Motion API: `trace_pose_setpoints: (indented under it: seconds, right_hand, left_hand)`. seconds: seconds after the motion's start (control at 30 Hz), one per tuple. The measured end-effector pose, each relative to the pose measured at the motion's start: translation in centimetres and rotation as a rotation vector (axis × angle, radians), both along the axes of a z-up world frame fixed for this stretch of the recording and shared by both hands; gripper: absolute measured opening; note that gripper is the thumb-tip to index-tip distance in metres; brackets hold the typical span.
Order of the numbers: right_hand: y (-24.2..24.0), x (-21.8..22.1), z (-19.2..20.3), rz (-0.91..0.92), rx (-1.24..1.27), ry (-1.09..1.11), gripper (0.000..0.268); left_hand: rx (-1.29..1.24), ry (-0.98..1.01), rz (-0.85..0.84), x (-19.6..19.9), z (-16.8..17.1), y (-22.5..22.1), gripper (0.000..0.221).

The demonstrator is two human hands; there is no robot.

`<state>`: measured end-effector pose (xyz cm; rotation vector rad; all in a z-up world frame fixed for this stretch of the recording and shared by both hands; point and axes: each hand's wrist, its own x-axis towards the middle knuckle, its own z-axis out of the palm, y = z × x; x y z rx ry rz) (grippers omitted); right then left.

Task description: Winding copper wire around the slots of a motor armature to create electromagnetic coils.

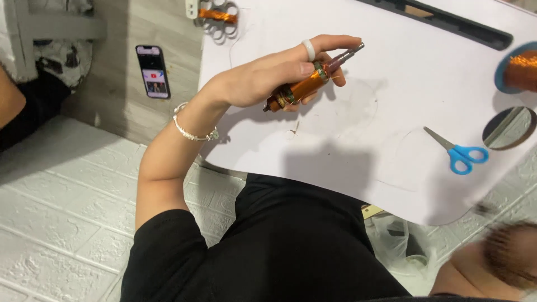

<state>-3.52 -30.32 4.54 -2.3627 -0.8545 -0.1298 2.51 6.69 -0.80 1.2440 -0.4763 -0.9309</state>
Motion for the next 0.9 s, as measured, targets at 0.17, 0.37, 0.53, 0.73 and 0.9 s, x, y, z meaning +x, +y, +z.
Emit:
trace_pose_setpoints:
  seconds: [0.17, 0.37, 0.53, 0.73, 0.9]
  right_hand:
    - [9.5, 1.6, -1.0, -0.022, 0.043, 0.037, 0.051]
    - [12.5, 2.4, -2.1, -0.07, 0.169, 0.219, 0.033]
    - [10.3, 3.0, -3.6, -0.074, 0.161, 0.204, 0.029]
    - [5.1, 5.0, -5.1, 0.033, 0.1, 0.161, 0.015]
    - [0.4, 5.2, -5.9, -0.041, 0.083, 0.292, 0.011]
  left_hand:
    - [-0.053, -0.025, 0.027, -0.2, 1.1, -1.7, 0.069]
    - [0.022, -0.024, 0.069, -0.4, 2.1, -2.1, 0.077]
    - [0.021, 0.018, 0.082, -0.2, 1.6, -2.3, 0.084]
    - [-0.035, 0.045, 0.054, -0.1, -0.1, -1.8, 0.075]
    - [-0.029, 0.0, 0.075, -0.2, -0.6, -1.8, 0.076]
